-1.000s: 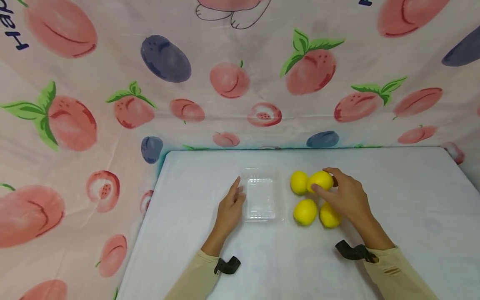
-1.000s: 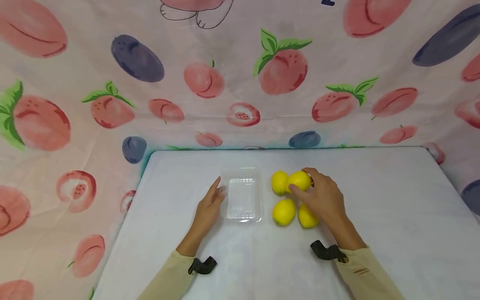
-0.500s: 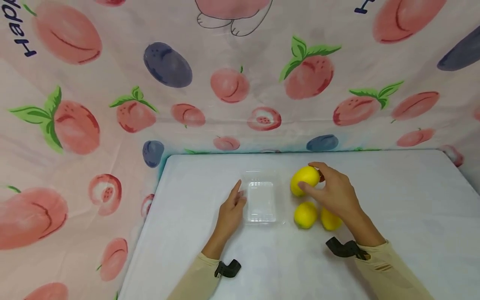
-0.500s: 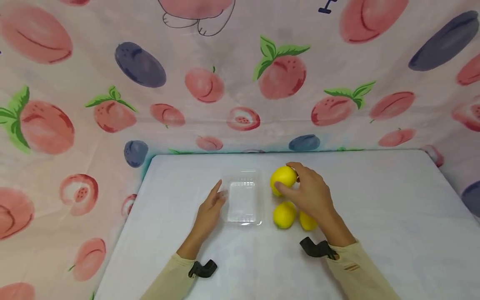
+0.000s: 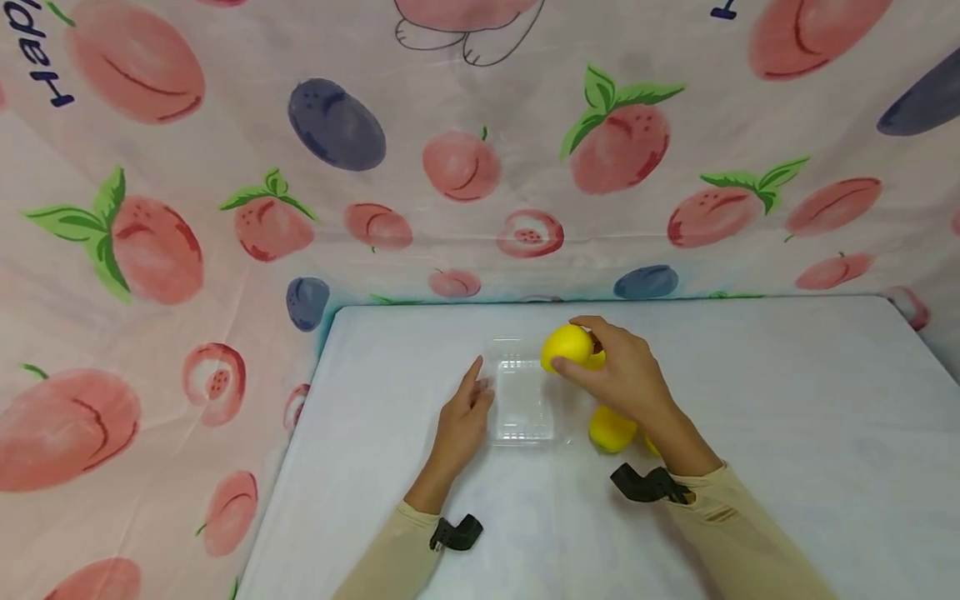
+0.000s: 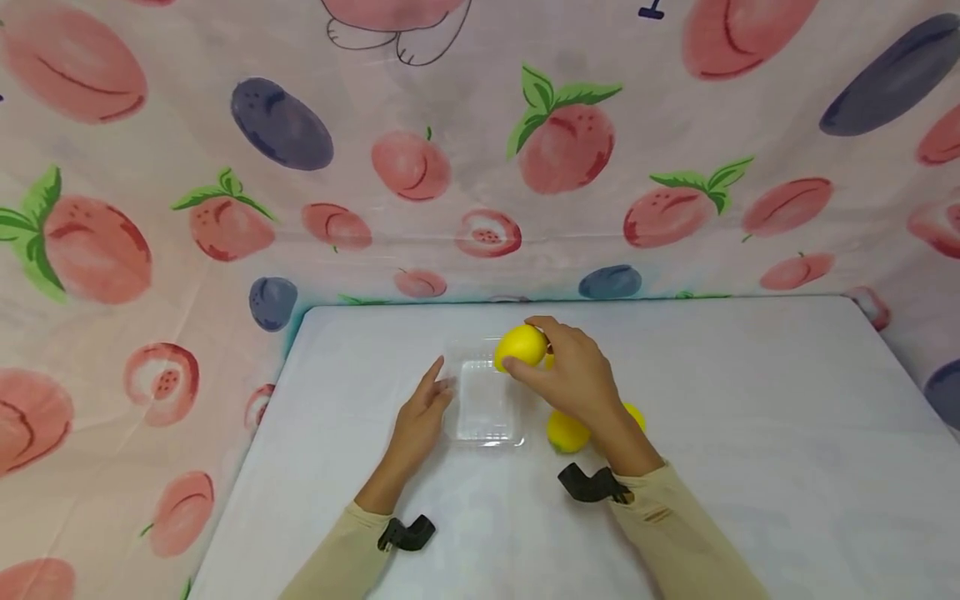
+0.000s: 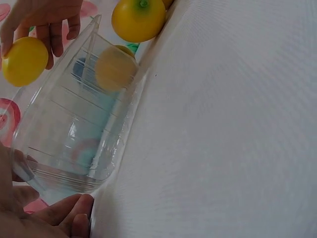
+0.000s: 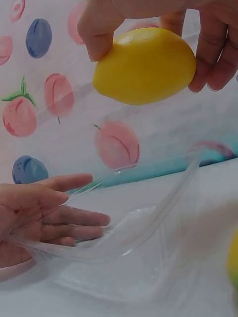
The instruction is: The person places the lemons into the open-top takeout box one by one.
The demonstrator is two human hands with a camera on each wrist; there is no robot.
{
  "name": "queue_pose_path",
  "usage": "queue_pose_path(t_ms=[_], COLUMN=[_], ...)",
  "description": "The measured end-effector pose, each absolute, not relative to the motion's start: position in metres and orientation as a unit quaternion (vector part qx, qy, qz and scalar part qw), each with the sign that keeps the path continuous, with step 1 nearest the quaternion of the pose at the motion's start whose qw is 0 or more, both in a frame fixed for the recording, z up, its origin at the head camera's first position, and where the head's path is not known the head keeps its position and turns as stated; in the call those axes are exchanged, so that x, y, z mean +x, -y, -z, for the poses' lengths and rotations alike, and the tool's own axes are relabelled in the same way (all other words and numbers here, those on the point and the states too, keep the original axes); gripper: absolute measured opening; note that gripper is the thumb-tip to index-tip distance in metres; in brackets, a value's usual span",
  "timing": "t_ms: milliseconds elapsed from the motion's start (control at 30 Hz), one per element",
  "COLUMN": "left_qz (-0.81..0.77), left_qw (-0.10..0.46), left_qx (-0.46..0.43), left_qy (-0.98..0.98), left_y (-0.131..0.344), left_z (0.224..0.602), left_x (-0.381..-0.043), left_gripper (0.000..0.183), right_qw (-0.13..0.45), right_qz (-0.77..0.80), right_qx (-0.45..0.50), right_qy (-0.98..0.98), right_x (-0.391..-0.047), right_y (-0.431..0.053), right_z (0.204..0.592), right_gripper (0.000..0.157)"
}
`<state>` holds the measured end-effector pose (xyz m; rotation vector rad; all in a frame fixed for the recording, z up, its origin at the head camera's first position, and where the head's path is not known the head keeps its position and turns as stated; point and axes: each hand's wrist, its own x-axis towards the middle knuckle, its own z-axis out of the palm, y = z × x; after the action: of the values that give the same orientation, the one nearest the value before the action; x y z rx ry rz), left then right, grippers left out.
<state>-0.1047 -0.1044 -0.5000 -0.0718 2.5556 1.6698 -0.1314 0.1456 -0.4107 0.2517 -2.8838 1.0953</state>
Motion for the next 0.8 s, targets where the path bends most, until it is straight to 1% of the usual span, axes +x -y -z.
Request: queue_pose_path(t_ms=[200, 633, 800], left_qz=[-0.545, -0.538, -0.538], left_qw=[0.046, 0.046, 0.043], left_qx=[-0.025, -0.024, -0.018], left_qy=[-0.837, -0.841, -0.842], left_y=[0.104, 0.105, 0.104], left_z=[0.500, 0.501, 0.501], left_x=[-0.106, -0.106, -0.105], left_gripper=[0.056, 0.056, 0.055], right_qw=[0.022, 0.018, 0.014], right_qz=[-0.367, -0.342, -0.321], right_qx=[0.094, 0.096, 0.094], right_qy=[0.925, 0.935, 0.942], right_x=[-0.136, -0.146, -0.149], right_y=[-0.134, -0.108, -0.101], right_z=[0.417, 0.430, 0.436], right_gripper=[0.066, 0.074, 0.072])
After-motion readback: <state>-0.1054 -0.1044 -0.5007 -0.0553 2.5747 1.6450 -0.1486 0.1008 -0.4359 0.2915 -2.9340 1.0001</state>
